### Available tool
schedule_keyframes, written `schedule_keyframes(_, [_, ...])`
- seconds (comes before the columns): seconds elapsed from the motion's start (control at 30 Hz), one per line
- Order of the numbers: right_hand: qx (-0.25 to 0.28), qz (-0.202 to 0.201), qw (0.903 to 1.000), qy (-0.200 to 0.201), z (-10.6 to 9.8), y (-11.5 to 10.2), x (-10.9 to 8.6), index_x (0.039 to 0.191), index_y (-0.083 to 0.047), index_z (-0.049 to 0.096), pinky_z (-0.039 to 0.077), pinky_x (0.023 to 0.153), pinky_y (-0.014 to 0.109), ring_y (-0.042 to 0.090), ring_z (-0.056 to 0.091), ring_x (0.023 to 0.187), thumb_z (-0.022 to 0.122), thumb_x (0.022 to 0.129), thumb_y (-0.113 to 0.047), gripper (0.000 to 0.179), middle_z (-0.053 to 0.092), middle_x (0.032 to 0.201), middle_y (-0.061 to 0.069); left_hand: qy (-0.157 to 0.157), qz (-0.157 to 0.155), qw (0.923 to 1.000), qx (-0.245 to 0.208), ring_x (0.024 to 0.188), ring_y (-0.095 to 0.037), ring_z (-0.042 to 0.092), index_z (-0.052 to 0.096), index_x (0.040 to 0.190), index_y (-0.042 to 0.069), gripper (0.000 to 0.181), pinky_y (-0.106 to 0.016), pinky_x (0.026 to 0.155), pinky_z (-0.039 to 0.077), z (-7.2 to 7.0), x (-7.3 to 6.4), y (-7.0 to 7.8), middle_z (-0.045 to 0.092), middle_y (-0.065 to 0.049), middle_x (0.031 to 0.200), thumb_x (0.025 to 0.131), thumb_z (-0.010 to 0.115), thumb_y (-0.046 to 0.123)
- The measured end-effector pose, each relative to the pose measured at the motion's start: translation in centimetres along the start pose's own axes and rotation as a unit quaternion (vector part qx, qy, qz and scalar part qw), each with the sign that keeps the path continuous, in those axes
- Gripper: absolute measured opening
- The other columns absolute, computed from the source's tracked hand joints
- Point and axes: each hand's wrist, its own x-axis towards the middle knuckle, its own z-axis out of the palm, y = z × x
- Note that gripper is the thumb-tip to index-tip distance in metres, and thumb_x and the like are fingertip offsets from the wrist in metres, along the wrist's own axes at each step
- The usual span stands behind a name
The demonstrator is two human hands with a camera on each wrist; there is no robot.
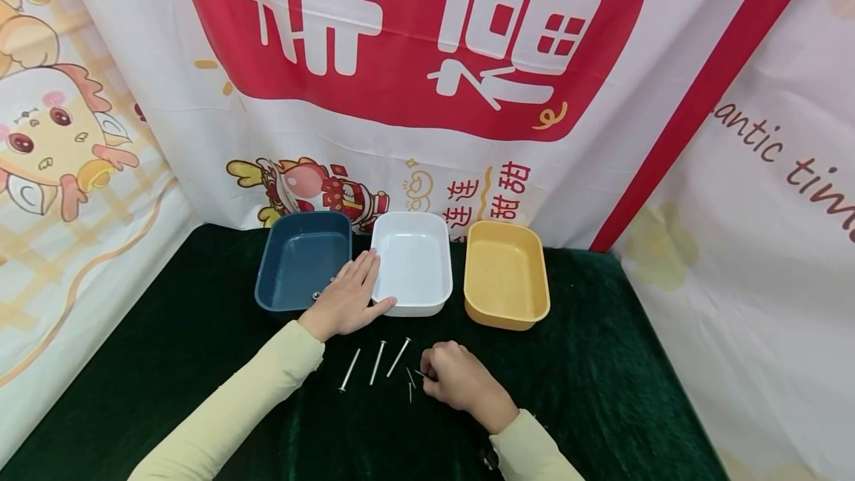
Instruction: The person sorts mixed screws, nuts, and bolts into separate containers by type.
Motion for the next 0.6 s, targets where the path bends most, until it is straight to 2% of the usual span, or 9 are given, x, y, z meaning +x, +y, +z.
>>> schedule_keyframes(0.6, [0.013,-0.003,0.9999,0.009,0.46,0.51,0.24,0.093,-0.015,0.073,0.052,0.059,0.017,-0.001,0.056,0.064,0.077,0.093,-0.013,0.004,0.062,0.080,-0.008,0.005,0.000,1.0000,-0.002,0.168,-0.028,0.001,0.006,0.170,0.005,0.105,-0.051,0.136,0.008,0.14,0.03,-0.05,0.002,-0.011,0.180,0.101,0.034,0.080])
